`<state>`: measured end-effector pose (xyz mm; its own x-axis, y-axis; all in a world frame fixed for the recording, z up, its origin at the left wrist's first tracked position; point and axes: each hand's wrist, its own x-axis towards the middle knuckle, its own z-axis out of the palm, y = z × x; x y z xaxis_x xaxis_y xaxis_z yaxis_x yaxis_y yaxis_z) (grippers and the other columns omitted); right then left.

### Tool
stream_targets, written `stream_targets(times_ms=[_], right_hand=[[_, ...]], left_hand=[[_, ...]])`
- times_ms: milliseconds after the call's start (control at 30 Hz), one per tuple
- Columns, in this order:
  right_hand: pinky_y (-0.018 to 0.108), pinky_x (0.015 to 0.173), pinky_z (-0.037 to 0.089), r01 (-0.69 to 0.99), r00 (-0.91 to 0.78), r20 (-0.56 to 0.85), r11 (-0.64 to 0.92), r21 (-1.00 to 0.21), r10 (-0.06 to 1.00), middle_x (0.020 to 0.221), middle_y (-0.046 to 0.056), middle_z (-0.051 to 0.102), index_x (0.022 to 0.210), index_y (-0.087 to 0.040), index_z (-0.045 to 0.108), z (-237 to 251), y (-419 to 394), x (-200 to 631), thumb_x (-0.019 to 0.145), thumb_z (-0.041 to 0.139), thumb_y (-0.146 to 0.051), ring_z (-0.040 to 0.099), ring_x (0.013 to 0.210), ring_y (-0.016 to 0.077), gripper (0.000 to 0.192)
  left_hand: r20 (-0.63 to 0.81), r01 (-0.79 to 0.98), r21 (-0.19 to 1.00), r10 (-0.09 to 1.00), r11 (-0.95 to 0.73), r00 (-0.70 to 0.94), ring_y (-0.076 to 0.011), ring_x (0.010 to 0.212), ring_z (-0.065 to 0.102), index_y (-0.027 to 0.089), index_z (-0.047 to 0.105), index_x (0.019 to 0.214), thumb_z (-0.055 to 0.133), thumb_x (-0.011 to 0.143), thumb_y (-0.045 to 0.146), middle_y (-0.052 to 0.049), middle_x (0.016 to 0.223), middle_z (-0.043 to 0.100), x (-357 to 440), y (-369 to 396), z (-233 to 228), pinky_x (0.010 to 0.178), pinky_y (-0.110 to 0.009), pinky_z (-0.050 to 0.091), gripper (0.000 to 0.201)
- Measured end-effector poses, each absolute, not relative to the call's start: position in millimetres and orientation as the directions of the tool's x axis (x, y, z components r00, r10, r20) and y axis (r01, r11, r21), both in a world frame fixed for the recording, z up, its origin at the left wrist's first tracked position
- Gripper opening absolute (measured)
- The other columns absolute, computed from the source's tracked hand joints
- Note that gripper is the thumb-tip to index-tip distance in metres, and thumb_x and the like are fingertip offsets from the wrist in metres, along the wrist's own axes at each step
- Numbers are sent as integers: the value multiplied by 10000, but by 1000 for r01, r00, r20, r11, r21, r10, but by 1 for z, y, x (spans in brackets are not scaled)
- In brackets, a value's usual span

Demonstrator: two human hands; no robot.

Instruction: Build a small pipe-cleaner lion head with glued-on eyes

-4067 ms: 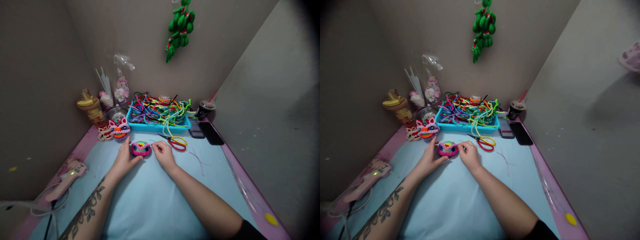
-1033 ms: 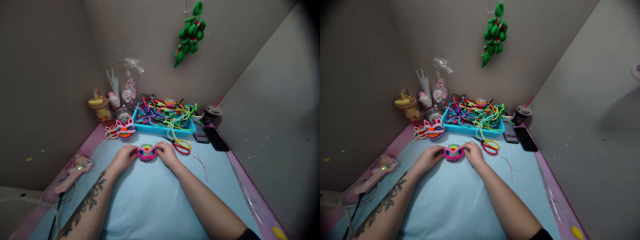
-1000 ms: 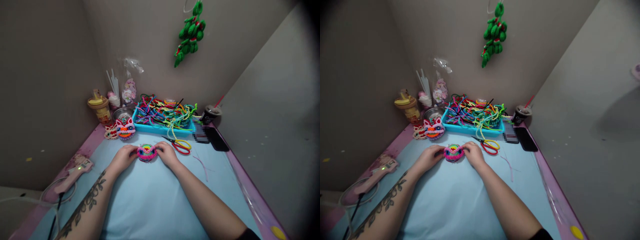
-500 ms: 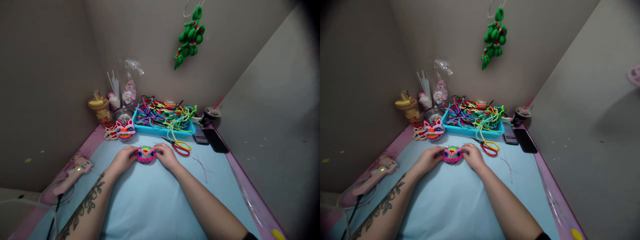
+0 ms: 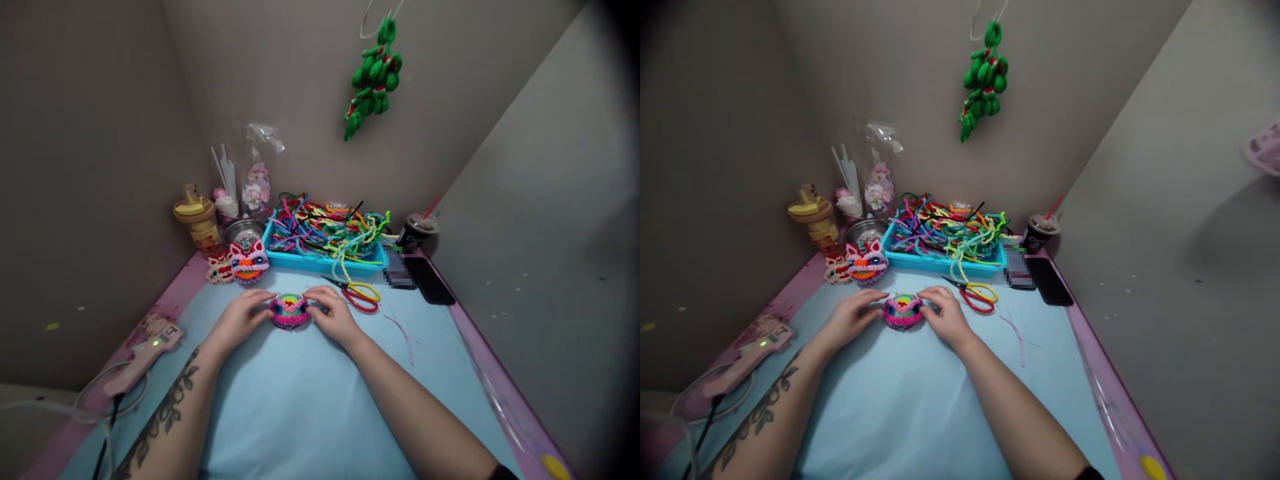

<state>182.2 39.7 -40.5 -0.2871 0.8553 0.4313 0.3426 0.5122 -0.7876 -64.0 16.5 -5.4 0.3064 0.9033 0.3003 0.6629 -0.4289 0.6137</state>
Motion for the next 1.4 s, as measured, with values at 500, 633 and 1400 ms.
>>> stream_targets(times_ms=[500,633,1400], right_hand=[[424,923,421,339,-370,494,609,-717,787,1033,58,650,1047,-278,695,-37,34,181,794,575,-144,566,1003,215,310],[409,910,437,331,-355,515,621,-711,780,1040,63,637,1055,-274,688,-33,31,182,801,563,-147,558,1008,213,310],[346,761,463,485,-254,561,606,-631,788,791,53,619,813,-209,709,-35,28,178,791,613,-217,555,811,201,99]], left_hand=[[347,656,554,858,-513,378,-211,963,623,213,687,1054,607,815,320,-102,1054,677,-61,17,-16,866,-352,495,273],[373,651,547,850,-526,373,-201,963,610,209,682,1047,582,834,296,-97,1059,661,-61,15,-11,862,-337,485,251],[224,801,489,937,-346,269,-170,752,607,213,705,875,532,849,386,-43,822,677,-56,7,-1,677,-261,434,247]])
